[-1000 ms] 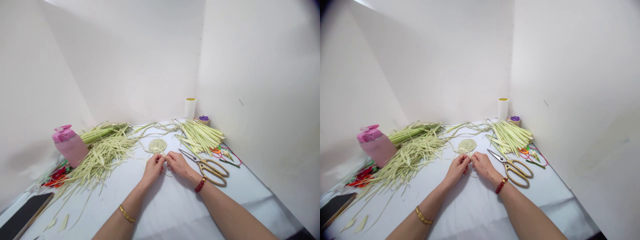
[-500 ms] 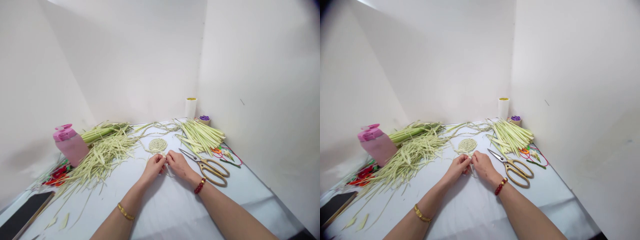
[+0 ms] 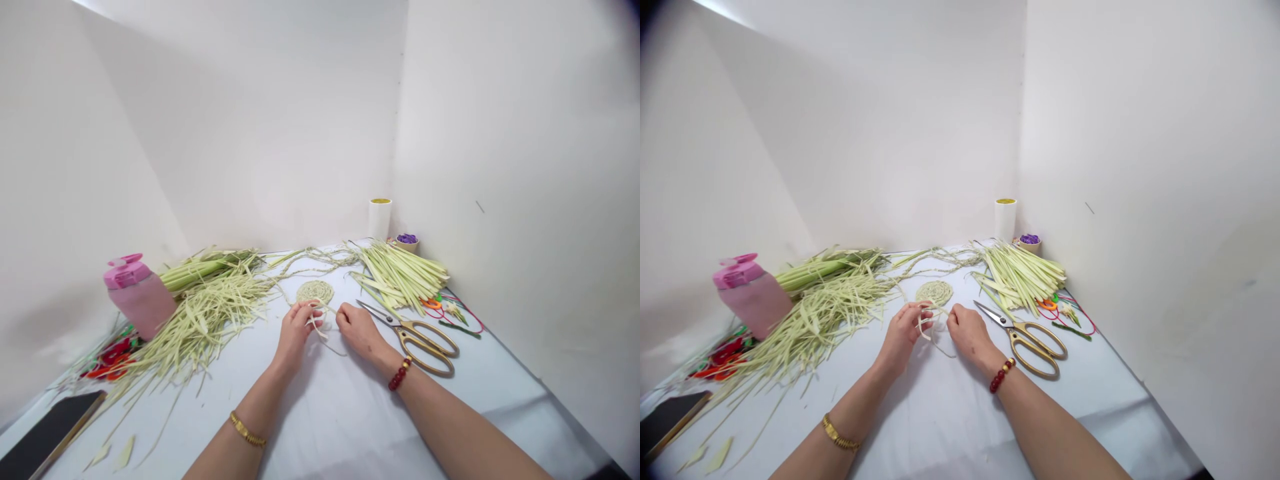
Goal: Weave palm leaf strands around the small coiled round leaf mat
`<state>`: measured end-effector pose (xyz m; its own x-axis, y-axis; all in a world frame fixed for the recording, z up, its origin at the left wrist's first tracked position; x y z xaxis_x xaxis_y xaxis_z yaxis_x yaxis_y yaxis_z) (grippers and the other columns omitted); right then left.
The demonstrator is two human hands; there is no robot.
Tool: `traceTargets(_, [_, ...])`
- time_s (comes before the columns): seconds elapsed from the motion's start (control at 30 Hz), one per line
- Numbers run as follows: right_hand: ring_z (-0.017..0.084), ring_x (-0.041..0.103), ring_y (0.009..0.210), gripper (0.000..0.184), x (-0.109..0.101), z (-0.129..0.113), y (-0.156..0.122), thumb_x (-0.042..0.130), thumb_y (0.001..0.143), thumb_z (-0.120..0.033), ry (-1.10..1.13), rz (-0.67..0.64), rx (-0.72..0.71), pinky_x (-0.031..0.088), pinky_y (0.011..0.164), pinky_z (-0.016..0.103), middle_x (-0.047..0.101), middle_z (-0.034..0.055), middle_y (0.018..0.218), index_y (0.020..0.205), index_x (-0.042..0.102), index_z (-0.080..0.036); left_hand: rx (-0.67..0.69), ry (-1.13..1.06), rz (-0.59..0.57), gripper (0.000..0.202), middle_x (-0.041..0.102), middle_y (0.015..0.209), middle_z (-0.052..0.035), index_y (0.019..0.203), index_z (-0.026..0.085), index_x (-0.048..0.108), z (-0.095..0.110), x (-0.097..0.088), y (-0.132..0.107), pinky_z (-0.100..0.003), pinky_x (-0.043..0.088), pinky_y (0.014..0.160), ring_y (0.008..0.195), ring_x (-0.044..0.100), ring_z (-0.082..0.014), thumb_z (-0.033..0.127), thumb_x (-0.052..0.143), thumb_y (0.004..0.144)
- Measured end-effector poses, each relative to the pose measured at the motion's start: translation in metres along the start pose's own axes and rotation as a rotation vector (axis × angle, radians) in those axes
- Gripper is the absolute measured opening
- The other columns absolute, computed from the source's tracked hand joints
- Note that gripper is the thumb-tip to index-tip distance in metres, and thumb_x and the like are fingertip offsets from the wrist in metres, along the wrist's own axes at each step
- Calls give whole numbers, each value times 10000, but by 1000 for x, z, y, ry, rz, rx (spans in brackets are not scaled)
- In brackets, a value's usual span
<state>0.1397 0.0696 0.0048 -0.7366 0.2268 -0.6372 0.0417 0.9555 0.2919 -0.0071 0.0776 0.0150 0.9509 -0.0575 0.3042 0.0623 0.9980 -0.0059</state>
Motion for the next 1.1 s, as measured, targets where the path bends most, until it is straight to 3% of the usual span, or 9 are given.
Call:
traceTargets(0.1, [115, 441, 560, 185, 0, 0, 0, 411, 823, -182, 4, 5, -7, 255, 548, 233, 551, 1, 604, 644, 457, -191, -1, -120, 29, 162, 637, 1028, -81, 728, 138, 602, 6, -4, 1, -246, 494, 666, 750, 604, -122, 280, 643, 662])
traceTargets(0.33, [118, 425, 550, 185, -7, 2, 1, 408, 781, -171, 52, 57, 27, 279, 540, 240, 521, -4, 572, 598, 413, -195, 44, -334, 188, 130, 627, 716, 5, 669, 168, 518, 16, -28, 9, -200, 489, 604, 580, 552, -64, 220, 627, 623])
traceTargets(0.57, [98, 475, 447, 112, -10, 30, 2, 402, 731, -247, 542, 84, 308, 338, 417, 207, 558, -10, 608, 656, 463, -191, 17, -358, 258, 141, 541, 619, 49, 642, 172, 475, 13, -41, 15, -154, 407, 477, 481, 449, -35, 216, 604, 606])
traceTargets(0.83, [96, 481, 444, 96, -15, 51, 6, 438, 704, -275, 798, 240, 398, 376, 378, 198, 550, -5, 601, 678, 477, -191, 24, -351, 186, 203, 482, 556, 71, 633, 184, 429, 15, -36, 16, -154, 339, 437, 441, 403, -31, 259, 616, 605])
traceTargets(0.97, [127, 544, 530, 104, -17, 54, 7, 449, 705, -289, 878, 285, 390, 437, 429, 224, 572, 21, 653, 684, 487, -194, 21, -305, 123, 252, 476, 527, 67, 625, 189, 430, 17, -29, 13, -165, 326, 433, 418, 389, -38, 351, 621, 654])
traceTargets(1.03, [150, 592, 630, 98, -21, 54, 7, 464, 699, -291, 929, 321, 373, 492, 513, 250, 601, 39, 721, 701, 496, -198, -15, -204, -14, 310, 509, 520, 45, 615, 189, 463, 17, -15, 8, -186, 331, 429, 397, 386, -50, 457, 598, 694])
traceTargets(1.1, [168, 627, 722, 90, -24, 51, 9, 474, 693, -286, 1010, 332, 343, 523, 615, 281, 624, 44, 775, 721, 496, -203, -112, -52, -243, 402, 604, 600, -24, 595, 178, 524, 12, 7, -4, -218, 366, 449, 409, 437, -71, 558, 556, 723])
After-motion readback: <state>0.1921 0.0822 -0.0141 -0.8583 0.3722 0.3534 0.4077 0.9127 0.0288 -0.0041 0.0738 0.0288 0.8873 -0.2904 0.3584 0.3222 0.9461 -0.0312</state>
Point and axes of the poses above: each hand's wrist, its own y-axis towards the middle knuckle, its own x-axis out of the palm, z = x × y, the point moved 8 cm from there along y, towards the middle knuckle
